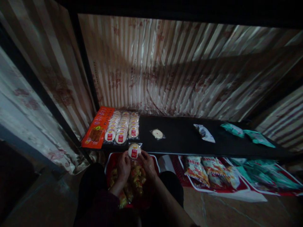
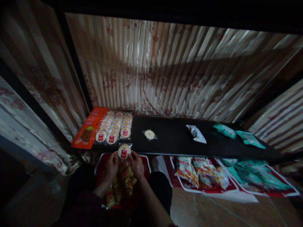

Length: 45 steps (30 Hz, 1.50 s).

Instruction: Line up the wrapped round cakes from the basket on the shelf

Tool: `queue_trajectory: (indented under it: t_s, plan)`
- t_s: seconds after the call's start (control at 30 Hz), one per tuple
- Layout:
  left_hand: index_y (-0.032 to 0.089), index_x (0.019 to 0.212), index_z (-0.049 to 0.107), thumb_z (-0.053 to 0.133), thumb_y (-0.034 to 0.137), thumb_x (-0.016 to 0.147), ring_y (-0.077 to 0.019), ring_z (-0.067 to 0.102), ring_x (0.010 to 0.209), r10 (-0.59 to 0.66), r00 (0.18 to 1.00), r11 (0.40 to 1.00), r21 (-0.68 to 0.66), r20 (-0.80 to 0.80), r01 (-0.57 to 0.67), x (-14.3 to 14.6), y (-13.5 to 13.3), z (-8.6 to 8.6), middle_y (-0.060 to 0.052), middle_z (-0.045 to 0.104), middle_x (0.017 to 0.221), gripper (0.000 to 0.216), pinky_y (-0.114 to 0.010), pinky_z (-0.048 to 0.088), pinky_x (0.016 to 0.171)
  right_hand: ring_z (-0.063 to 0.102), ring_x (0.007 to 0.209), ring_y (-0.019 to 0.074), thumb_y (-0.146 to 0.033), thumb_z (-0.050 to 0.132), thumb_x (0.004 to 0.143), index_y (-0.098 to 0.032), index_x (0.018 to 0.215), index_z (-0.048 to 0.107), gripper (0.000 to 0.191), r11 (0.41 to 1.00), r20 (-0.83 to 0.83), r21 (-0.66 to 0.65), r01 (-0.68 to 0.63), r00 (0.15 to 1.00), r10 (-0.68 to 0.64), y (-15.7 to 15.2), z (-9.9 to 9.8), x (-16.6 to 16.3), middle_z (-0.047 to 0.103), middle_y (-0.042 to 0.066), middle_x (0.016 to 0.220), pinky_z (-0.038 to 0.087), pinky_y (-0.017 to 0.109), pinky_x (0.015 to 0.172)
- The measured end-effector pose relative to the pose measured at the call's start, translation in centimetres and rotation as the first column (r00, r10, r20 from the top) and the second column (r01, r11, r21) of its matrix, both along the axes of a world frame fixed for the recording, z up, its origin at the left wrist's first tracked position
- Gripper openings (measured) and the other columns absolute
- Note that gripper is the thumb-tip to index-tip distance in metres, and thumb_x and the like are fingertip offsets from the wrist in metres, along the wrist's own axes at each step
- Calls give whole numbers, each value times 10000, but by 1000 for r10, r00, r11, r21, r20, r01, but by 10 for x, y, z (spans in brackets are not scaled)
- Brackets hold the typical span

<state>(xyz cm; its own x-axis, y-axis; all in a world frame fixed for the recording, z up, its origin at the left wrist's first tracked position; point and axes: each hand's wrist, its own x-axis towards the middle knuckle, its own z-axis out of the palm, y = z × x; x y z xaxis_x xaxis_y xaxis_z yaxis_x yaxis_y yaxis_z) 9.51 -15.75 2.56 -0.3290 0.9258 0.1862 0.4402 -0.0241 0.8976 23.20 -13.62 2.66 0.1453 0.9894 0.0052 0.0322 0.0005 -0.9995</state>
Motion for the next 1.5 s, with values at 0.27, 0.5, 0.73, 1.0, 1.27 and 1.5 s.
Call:
queue_trajectory:
  t_s: [0.27, 0.5, 0.73, 1.0, 1.27, 1.5]
  plan:
    - [163, 1105, 588, 386, 119, 779, -200, 587, 1087, 26, 1000, 996, 81, -3, -25, 7, 18, 7, -99, 654, 1123, 385, -369, 475, 948, 651, 887, 259, -475, 659, 688, -213, 927, 720, 360, 998, 50, 55, 16, 999, -19, 26, 7, 3, 735, 59, 932, 527, 375, 797]
    - [170, 1181, 557, 393, 97, 773, -204, 573, 1121, 16, 999, 991, 136, -43, -10, 12, 37, 7, -104, 610, 1211, 446, -375, 483, 957, 652, 807, 225, -476, 626, 712, -201, 931, 711, 362, 996, 64, 90, -2, 998, -4, 46, 21, 2, 734, 52, 888, 529, 323, 725]
    - [138, 1222, 537, 405, 73, 759, -225, 522, 1195, -18, 996, 983, 182, -86, 33, 11, 51, 4, -142, 561, 1277, 485, -416, 454, 1009, 640, 742, 199, -464, 608, 714, -195, 878, 692, 326, 997, 105, 68, -27, 994, 20, 62, 26, 3, 720, 33, 822, 506, 289, 677]
    - [151, 1244, 534, 395, 63, 746, -209, 475, 1251, -43, 981, 981, 178, -192, 77, 15, 56, -3, -118, 538, 1316, 525, -411, 391, 1076, 644, 738, 193, -449, 580, 721, -223, 868, 696, 293, 997, 240, 76, 11, 970, -29, 76, 23, 4, 723, 12, 815, 499, 295, 696]
    - [157, 1318, 486, 413, 63, 756, -261, 235, 1404, -76, 856, 960, 195, -511, 202, 11, 54, 11, -93, 456, 1423, 574, -510, 234, 1143, 641, 720, 201, -443, 571, 711, -248, 850, 705, 274, 998, 302, 42, 53, 951, -63, 87, 23, 0, 722, 3, 793, 491, 307, 689]
    - [210, 1340, 468, 424, 143, 828, -271, 239, 1402, -95, 747, 956, 148, -657, 252, 2, 64, 14, -76, 408, 1458, 518, -531, 184, 1141, 646, 768, 209, -430, 556, 729, -253, 867, 704, 269, 998, 344, 64, 26, 938, -46, 95, 16, 0, 726, 13, 841, 478, 315, 711]
